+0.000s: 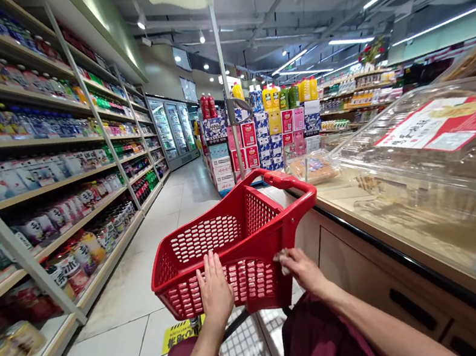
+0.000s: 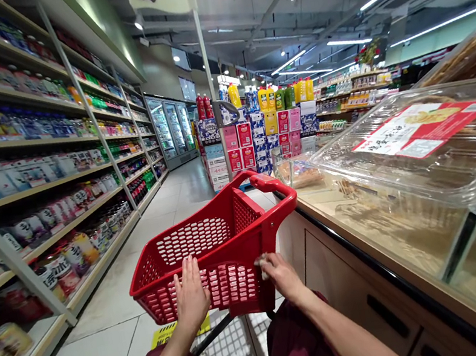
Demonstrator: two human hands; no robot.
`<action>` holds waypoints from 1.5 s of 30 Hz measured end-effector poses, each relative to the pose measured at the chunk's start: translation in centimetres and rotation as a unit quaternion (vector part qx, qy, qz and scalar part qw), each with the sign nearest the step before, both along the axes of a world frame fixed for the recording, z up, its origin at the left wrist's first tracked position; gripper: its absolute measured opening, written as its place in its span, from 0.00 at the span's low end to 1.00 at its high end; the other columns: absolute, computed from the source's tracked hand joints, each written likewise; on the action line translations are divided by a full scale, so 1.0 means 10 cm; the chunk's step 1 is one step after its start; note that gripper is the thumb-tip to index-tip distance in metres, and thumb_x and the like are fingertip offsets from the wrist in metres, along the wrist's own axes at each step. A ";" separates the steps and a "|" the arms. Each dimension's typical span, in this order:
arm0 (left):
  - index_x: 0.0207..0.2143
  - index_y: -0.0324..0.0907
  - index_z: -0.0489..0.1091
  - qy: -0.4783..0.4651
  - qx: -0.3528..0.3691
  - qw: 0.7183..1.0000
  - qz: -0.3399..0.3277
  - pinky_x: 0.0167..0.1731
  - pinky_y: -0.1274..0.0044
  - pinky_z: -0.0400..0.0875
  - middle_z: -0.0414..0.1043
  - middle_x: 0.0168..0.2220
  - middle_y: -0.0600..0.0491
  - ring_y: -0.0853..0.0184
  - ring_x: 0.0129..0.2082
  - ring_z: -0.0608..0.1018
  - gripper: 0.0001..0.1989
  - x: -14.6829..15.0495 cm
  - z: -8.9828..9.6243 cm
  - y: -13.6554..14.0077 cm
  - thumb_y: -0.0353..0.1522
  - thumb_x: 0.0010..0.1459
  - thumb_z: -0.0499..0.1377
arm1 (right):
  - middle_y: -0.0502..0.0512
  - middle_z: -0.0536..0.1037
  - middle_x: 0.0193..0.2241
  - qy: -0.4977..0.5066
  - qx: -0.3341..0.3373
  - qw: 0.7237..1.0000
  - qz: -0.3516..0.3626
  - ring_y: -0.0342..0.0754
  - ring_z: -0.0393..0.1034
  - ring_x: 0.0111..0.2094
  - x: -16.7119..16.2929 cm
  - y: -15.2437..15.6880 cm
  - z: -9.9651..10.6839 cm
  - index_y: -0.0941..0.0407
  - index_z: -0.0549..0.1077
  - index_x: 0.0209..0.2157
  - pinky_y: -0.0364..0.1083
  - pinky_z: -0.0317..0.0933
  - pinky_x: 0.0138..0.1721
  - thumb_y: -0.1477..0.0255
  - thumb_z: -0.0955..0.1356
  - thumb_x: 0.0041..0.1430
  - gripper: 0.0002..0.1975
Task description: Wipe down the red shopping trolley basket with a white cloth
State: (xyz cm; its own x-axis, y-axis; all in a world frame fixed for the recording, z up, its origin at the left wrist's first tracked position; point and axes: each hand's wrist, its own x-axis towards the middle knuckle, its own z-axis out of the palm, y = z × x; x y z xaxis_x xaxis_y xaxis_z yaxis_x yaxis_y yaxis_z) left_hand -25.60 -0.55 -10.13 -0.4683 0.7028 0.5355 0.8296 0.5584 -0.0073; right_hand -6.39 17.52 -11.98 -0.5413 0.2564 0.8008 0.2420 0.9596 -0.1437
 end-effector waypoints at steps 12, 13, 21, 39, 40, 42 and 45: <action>0.59 0.34 0.46 0.010 -0.010 1.000 -0.011 0.58 0.59 0.46 0.46 0.62 0.47 0.62 0.62 0.48 0.35 -0.03 -0.04 -0.09 0.25 0.46 0.47 | 0.54 0.70 0.32 -0.001 0.021 0.998 0.055 0.45 0.62 0.35 -0.58 -0.36 0.13 0.53 0.73 0.37 0.43 0.64 0.34 0.76 0.61 0.58 0.11; 0.59 0.35 0.46 0.014 -0.007 1.000 -0.008 0.58 0.59 0.46 0.46 0.62 0.47 0.62 0.62 0.48 0.35 -0.04 -0.06 -0.10 0.25 0.46 0.47 | 0.55 0.69 0.32 0.005 0.018 0.998 0.060 0.45 0.62 0.35 -0.61 -0.39 0.13 0.53 0.73 0.36 0.43 0.64 0.34 0.76 0.61 0.58 0.10; 0.60 0.35 0.45 0.016 0.001 1.000 -0.008 0.59 0.60 0.43 0.46 0.62 0.47 0.62 0.62 0.47 0.36 -0.18 -0.16 -0.28 0.24 0.45 0.47 | 0.57 0.71 0.38 -0.010 0.025 0.996 0.080 0.48 0.62 0.40 -0.88 -0.58 0.21 0.54 0.72 0.38 0.46 0.63 0.40 0.76 0.61 0.58 0.10; 0.58 0.33 0.50 -0.086 0.035 0.989 0.111 0.57 0.59 0.48 0.52 0.59 0.43 0.62 0.59 0.56 0.31 -0.84 -0.21 -1.01 0.22 0.47 0.42 | 0.56 0.68 0.43 -0.118 0.032 0.976 0.178 0.46 0.61 0.40 -1.69 -1.42 0.15 0.52 0.66 0.47 0.44 0.61 0.40 0.72 0.60 0.61 0.13; 0.58 0.33 0.50 -0.088 0.038 0.989 0.112 0.57 0.59 0.49 0.52 0.59 0.43 0.63 0.59 0.56 0.32 -0.85 -0.22 -1.03 0.21 0.46 0.43 | 0.57 0.67 0.44 -0.101 0.038 0.978 0.179 0.46 0.61 0.41 -1.78 -1.46 0.20 0.53 0.65 0.48 0.45 0.61 0.41 0.72 0.59 0.61 0.14; 0.58 0.35 0.49 -0.088 0.041 0.989 0.112 0.57 0.60 0.50 0.53 0.59 0.44 0.63 0.59 0.57 0.34 -0.87 -0.23 -1.04 0.21 0.45 0.43 | 0.58 0.68 0.44 -0.110 0.061 0.975 0.183 0.47 0.60 0.41 -1.90 -1.52 0.21 0.54 0.65 0.48 0.45 0.61 0.40 0.72 0.60 0.61 0.14; 0.58 0.35 0.49 -0.081 0.039 0.991 0.103 0.57 0.60 0.51 0.53 0.59 0.44 0.63 0.59 0.57 0.34 -0.86 -0.25 -1.04 0.21 0.45 0.43 | 0.57 0.71 0.38 -0.191 0.093 0.959 0.188 0.48 0.61 0.39 -1.94 -1.57 0.05 0.56 0.69 0.42 0.44 0.63 0.34 0.74 0.62 0.59 0.10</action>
